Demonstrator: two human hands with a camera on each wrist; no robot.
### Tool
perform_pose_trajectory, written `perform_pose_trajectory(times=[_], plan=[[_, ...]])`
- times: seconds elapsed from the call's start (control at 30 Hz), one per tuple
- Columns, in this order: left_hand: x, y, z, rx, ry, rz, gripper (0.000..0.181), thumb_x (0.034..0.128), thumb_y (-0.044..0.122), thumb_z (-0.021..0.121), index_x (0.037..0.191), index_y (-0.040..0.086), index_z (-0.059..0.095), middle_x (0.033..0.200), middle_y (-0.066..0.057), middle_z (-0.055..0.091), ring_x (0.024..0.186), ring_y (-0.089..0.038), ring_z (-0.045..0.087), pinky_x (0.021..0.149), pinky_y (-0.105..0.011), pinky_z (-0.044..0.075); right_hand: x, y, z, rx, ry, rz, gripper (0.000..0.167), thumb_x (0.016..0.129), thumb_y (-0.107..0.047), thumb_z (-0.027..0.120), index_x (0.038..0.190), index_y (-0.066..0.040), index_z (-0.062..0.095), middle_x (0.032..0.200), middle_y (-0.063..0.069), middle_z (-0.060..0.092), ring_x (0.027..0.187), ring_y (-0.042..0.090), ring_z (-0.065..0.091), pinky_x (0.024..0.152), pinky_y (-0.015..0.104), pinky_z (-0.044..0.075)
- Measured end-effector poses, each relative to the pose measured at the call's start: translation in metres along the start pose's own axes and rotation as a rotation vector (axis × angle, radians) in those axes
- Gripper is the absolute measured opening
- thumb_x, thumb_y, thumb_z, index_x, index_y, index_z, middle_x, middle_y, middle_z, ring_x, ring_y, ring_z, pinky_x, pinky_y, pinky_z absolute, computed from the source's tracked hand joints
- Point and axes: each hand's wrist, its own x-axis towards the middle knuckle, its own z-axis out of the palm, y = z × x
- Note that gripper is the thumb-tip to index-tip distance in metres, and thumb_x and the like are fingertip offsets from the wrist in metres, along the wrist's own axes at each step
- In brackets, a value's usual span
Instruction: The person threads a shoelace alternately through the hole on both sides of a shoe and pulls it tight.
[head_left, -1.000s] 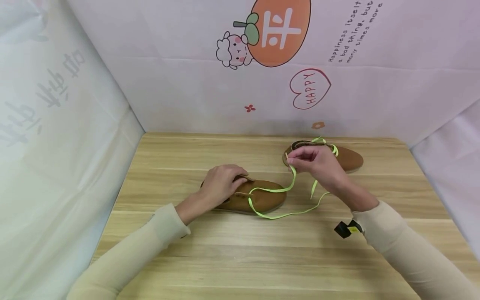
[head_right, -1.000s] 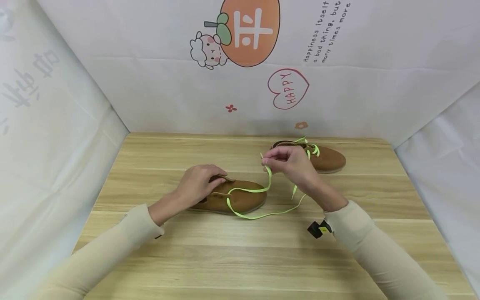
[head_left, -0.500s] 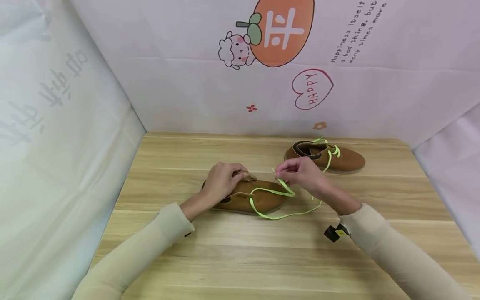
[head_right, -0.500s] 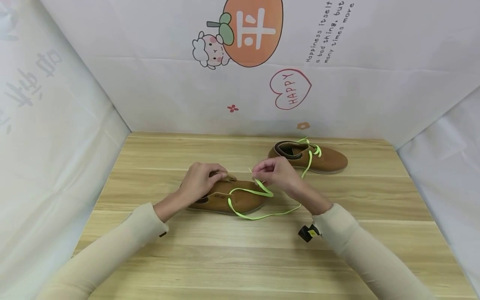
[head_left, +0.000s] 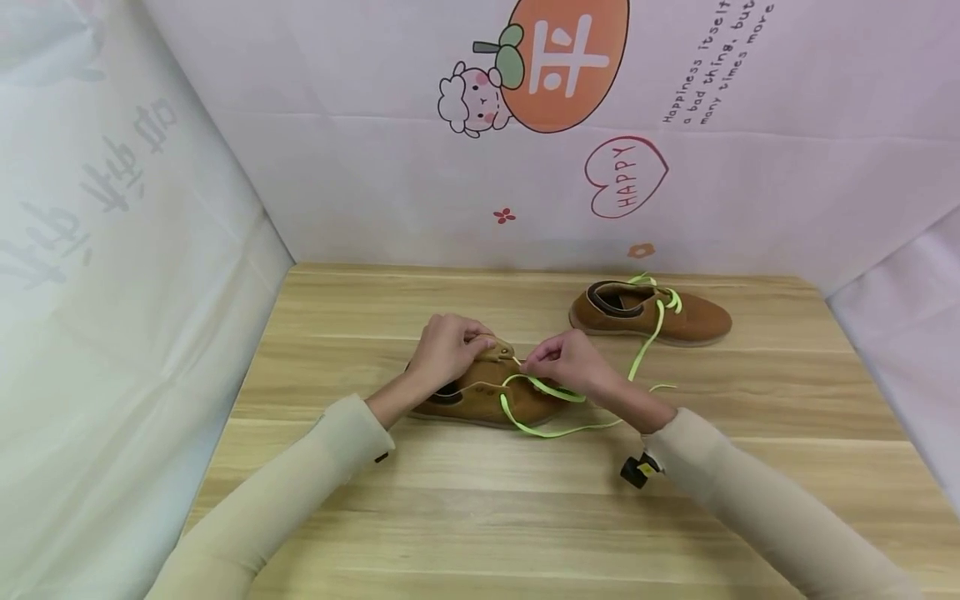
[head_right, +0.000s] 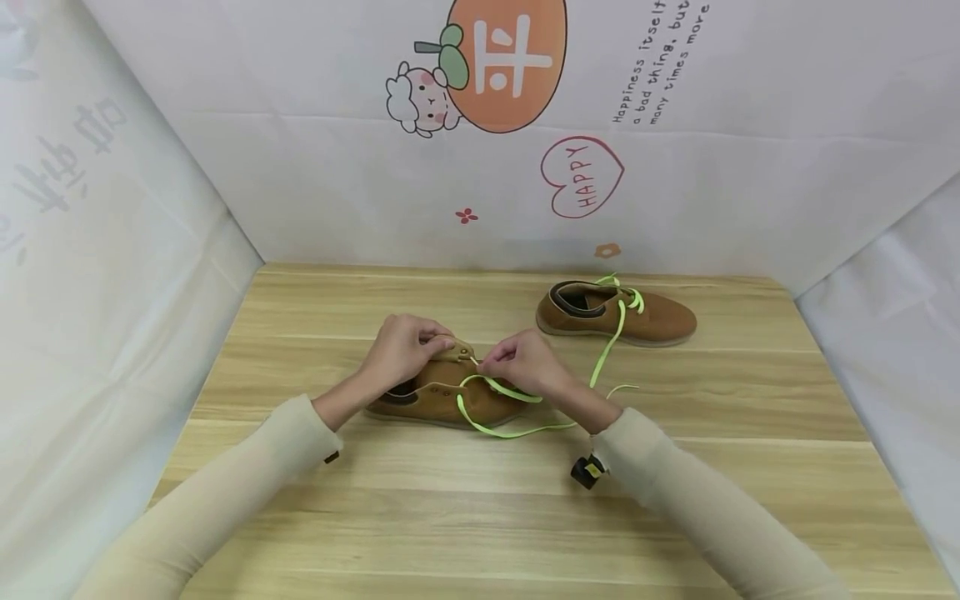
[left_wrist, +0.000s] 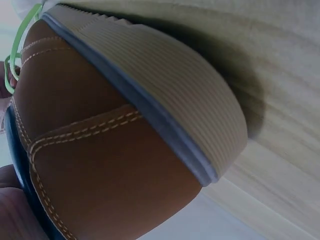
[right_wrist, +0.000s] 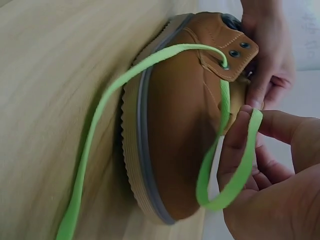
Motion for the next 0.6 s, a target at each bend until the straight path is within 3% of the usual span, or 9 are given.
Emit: perform_pose_trajectory(times=[0.23,0.6], plan=[[0.006,0.002,0.0,0.01,-0.022,-0.109,0.012,0.0951,0.021,0.082,0.101,0.012,0.086,0.103,-0.004,0.082,0.095,-0.02,0.078,0.074,-0.031,0.058,0.006,-0.005,0.009,0.019,0.033,0.043,0.013,0.093,-0.016,0.08,0.09,-0.004,0.083,0.072,-0.002,0.072,0.062,0.011,0.059,0.06,0.024,0.05],[0.009,0.002,-0.001,0.049,-0.044,-0.124,0.012,0.0966,0.022,0.08,0.102,0.013,0.086,0.105,-0.004,0.082,0.096,-0.021,0.079,0.08,-0.038,0.06,0.013,-0.006,0.018,0.173,0.028,0.11,0.014,0.094,-0.01,0.079,0.089,0.003,0.08,0.071,0.002,0.073,0.063,0.012,0.066,0.062,0.027,0.059]])
